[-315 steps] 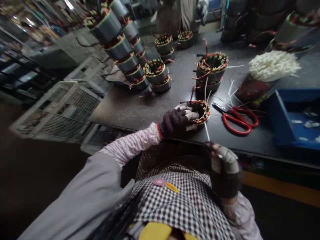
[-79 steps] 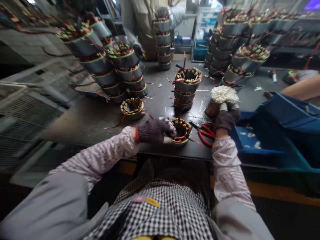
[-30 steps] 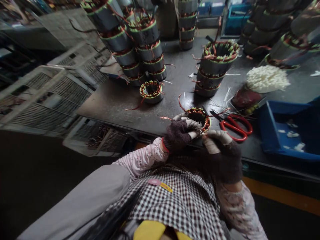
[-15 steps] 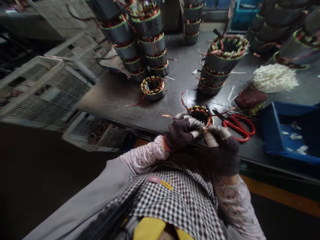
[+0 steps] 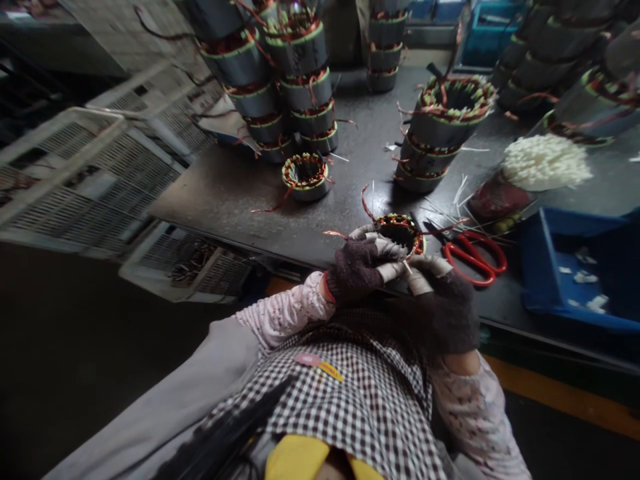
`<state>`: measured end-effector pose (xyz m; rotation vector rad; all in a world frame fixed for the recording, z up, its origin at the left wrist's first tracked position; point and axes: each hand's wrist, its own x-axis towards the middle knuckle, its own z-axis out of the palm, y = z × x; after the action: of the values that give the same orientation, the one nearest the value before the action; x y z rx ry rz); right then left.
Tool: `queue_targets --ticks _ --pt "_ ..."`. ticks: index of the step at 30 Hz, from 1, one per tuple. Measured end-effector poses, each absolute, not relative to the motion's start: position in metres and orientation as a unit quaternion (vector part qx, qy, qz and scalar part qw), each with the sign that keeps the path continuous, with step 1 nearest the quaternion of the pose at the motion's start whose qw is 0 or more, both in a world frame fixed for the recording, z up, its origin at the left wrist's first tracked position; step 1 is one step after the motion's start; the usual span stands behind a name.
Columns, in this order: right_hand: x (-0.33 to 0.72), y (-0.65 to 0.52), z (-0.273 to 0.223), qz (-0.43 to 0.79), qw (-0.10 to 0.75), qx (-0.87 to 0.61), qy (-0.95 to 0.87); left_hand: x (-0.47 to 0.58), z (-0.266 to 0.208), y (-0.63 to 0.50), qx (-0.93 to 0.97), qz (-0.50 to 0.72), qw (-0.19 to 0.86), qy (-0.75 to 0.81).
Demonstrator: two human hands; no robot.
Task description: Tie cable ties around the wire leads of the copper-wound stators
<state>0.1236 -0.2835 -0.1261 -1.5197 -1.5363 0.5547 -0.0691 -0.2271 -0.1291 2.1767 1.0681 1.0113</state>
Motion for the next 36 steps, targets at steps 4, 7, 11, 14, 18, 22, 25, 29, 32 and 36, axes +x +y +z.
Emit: queue_targets --ticks 4,7,11,14,18,22,25,29,32,36 --pt "0.13 -0.277 -0.12 0.067 0.433 -0.537 -0.721 -0.073 -0.128 -0.226 0.794 0.385 0.277 0.38" --pt "0.138 -0.267 -0.119 0.002 0.404 -0.473 -0.783 -0.075 -0.128 -0.224 0.794 0.389 0.294 0.362" --pt "0.139 -0.267 -0.112 -0.031 0.418 -0.446 -0.79 -0.074 -0.125 -0.224 0.784 0.384 0.314 0.372" --pt "0.128 -0.276 -0.101 0.062 0.495 -0.451 -0.74 -0.069 -0.125 -0.227 0.788 0.379 0.293 0.387" --pt "0.115 -0.277 -0.103 0.238 0.581 -0.493 -0.603 -0.068 -0.133 -0.228 0.816 0.389 0.208 0.374" --pt "0.121 -0.282 -0.118 0.338 0.518 -0.575 -0.536 -0.075 -0.14 -0.226 0.843 0.361 0.164 0.364" --pt "0.123 -0.298 -0.107 0.36 0.447 -0.623 -0.531 -0.078 -0.139 -0.226 0.85 0.349 0.165 0.358" --pt "0.099 -0.284 -0.079 0.38 0.558 -0.572 -0.466 -0.07 -0.132 -0.229 0.866 0.307 0.181 0.35" --pt "0.074 -0.241 -0.076 0.325 0.643 -0.534 -0.442 -0.064 -0.132 -0.229 0.873 0.291 0.167 0.353" --pt "0.073 -0.225 -0.093 0.241 0.655 -0.53 -0.482 -0.075 -0.142 -0.232 0.878 0.304 0.128 0.347"
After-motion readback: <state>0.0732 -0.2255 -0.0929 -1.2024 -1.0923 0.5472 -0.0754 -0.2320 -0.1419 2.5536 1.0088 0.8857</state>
